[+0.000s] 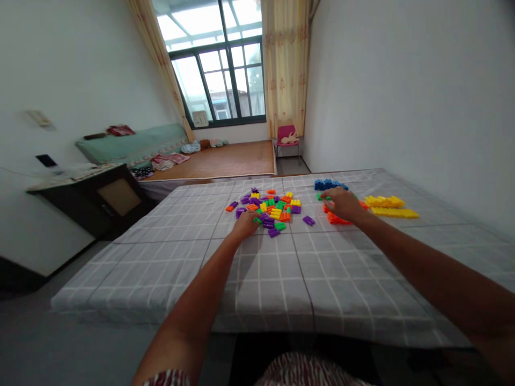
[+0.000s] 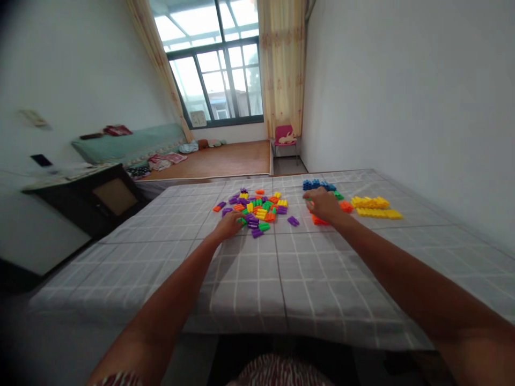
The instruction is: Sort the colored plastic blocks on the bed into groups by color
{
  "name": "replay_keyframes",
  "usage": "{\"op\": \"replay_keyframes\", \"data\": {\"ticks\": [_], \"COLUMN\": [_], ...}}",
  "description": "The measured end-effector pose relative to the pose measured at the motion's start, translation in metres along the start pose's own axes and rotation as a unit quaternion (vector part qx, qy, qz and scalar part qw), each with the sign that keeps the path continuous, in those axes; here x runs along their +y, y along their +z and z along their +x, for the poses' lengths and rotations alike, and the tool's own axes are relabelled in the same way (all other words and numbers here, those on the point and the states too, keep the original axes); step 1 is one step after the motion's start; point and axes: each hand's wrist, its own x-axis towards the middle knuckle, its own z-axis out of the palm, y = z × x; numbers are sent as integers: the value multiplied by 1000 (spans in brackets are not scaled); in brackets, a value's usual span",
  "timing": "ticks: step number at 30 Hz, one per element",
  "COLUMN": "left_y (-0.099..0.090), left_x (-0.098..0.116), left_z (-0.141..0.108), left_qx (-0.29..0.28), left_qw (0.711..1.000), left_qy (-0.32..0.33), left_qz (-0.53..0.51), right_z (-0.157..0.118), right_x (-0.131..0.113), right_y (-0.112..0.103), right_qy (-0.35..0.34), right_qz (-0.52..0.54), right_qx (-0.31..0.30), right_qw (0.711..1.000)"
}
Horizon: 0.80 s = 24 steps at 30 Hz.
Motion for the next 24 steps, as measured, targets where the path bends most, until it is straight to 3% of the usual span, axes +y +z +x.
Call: {"op": "replay_keyframes", "data": {"ticks": [4, 8, 13, 17, 24], "left_y": [19, 35, 33, 29, 35], "left_x": [10, 17, 20, 16, 10], "left_z": [7, 0, -8, -8, -6], "left_qx": [28, 96, 88, 76, 80], "left_qw": [999, 995, 996, 997, 997], "left_qy": [12, 5, 0, 7, 16], "left_qz": [-29, -33, -29, -15, -1], "right_z": [22, 56, 121, 168, 209], "right_x": [-67, -111, -145, -166, -190], "right_y": [40, 78, 104, 123, 148], "right_qy": [-60, -70, -77, -128, -206], "right_qz": [84, 102, 95, 41, 7], "right_qx": [-67, -93, -85, -119, -181], "right_qw": [992, 988, 989, 984, 962]}}
